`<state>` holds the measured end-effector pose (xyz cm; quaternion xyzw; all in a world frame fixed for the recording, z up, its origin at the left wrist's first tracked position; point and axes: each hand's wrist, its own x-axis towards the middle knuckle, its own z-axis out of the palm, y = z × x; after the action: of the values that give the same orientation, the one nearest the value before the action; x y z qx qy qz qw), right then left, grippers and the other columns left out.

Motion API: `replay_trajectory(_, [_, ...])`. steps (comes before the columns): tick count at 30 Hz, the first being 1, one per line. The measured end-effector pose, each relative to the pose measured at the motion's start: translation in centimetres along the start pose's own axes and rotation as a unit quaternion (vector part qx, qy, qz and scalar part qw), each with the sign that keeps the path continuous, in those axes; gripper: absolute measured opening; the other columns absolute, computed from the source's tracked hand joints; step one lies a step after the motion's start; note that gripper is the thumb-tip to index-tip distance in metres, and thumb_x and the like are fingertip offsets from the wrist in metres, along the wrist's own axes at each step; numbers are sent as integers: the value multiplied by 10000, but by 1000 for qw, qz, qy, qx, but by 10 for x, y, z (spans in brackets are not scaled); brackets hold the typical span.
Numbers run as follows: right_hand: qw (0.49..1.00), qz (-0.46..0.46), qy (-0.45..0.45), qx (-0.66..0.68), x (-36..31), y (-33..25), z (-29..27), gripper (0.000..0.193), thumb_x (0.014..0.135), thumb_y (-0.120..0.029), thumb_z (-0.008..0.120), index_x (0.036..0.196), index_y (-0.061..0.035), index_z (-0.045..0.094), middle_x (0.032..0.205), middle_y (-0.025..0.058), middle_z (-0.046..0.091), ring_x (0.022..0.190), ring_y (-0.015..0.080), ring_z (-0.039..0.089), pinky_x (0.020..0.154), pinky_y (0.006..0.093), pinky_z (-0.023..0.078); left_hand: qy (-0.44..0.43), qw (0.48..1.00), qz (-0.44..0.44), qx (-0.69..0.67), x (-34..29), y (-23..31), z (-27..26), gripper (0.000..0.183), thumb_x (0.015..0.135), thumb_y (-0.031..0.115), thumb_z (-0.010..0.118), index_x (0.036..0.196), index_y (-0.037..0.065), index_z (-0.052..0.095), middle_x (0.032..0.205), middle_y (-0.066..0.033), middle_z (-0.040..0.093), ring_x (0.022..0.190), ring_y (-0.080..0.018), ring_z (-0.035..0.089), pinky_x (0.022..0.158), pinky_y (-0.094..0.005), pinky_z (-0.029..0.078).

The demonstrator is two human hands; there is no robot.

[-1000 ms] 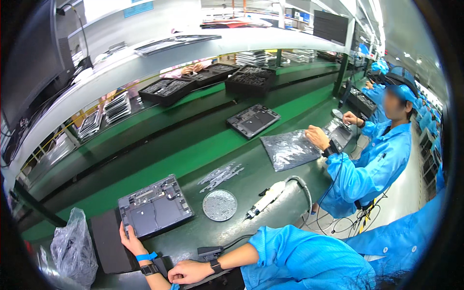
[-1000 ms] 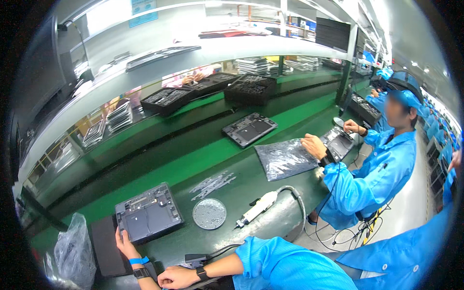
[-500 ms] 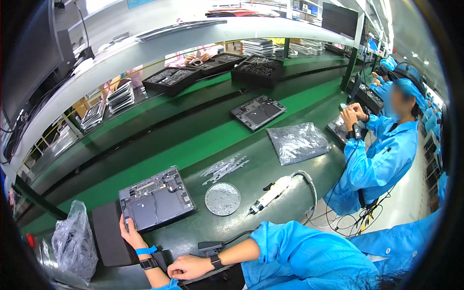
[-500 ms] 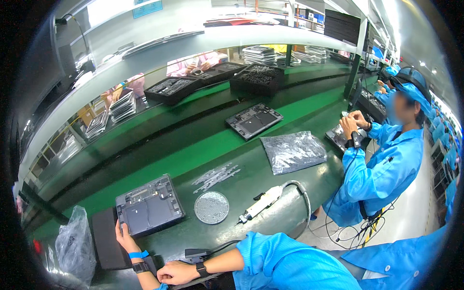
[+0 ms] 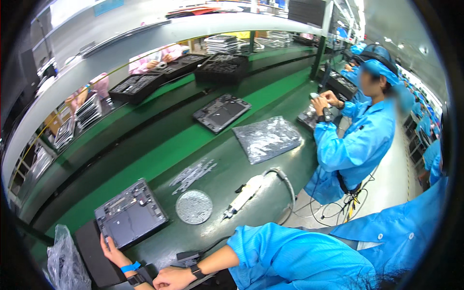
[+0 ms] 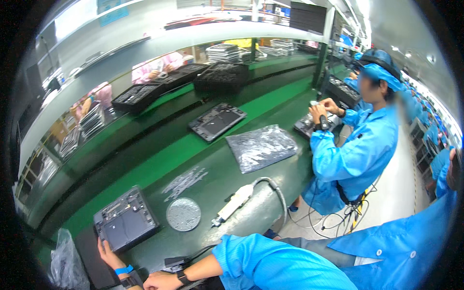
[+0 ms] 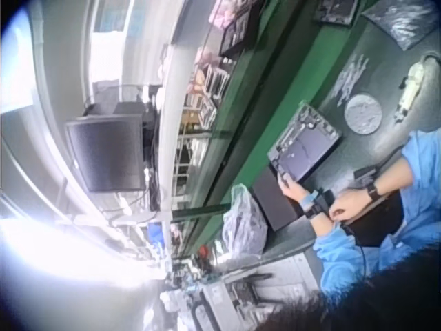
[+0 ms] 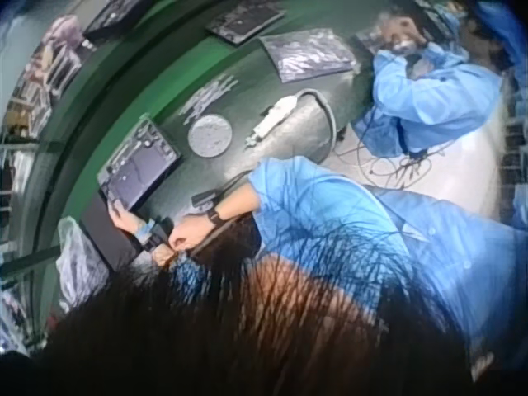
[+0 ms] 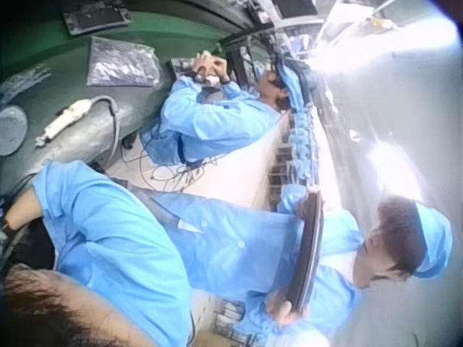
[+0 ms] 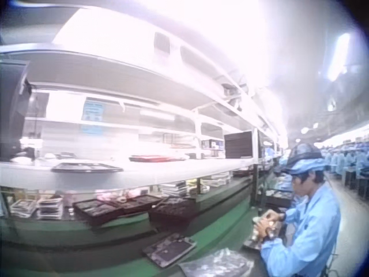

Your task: Assembling the internal components of a tablet device and securing parts with an electric screwdriver.

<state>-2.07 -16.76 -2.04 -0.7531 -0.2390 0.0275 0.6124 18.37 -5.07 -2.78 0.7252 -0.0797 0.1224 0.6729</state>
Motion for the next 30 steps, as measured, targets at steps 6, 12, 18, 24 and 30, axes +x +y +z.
replay_trajectory(6, [997, -72, 11, -16, 7, 14, 7, 244, 736, -199, 718, 949, -87, 680, 793, 109, 687, 694, 261, 659, 593, 358, 485, 8, 1000, -19, -18, 9, -11, -13, 426, 993, 193, 562, 1356, -29, 542, 1312, -127, 582, 1158, -205, 543, 1049, -335, 394])
replay_trajectory(12, [1000, 1, 2, -6, 3, -5, -1, 170, 844, -262, 637, 890, -116, 712, 786, 84, 713, 673, 245, 672, 602, 357, 494, 10, 1000, -1, -7, 2, 0, -2, 392, 967, 110, 562, 1327, -45, 557, 1275, -124, 595, 1123, -198, 546, 1020, -331, 404])
replay_trajectory(18, [998, 36, 18, 55, -2, -17, -7, 131, 901, -169, 625, 924, -44, 655, 712, 56, 679, 631, 164, 634, 590, 309, 479, 14, 1000, -5, -20, -7, 9, 6, 393, 956, 97, 579, 1324, -42, 558, 1254, -112, 600, 1100, -193, 556, 1000, -326, 425])
replay_trajectory(24, [969, -4, 243, 49, 10, -95, -171, 245, 902, -86, 657, 1134, -29, 606, 913, 43, 704, 857, 122, 667, 794, 289, 548, 19, 999, -9, -40, -5, 14, 6, 378, 956, 95, 583, 1306, -47, 562, 1234, -110, 616, 1083, -185, 570, 988, -321, 435])
replay_trajectory(30, [710, 226, 533, -401, -81, 0, -442, 694, 652, -238, 838, 1236, 5, 552, 1209, 193, 613, 1148, 322, 588, 994, 425, 475, 33, 999, -30, -25, -8, 24, 6, 372, 953, 79, 575, 1302, -48, 562, 1232, -116, 615, 1094, -187, 567, 999, -326, 426])
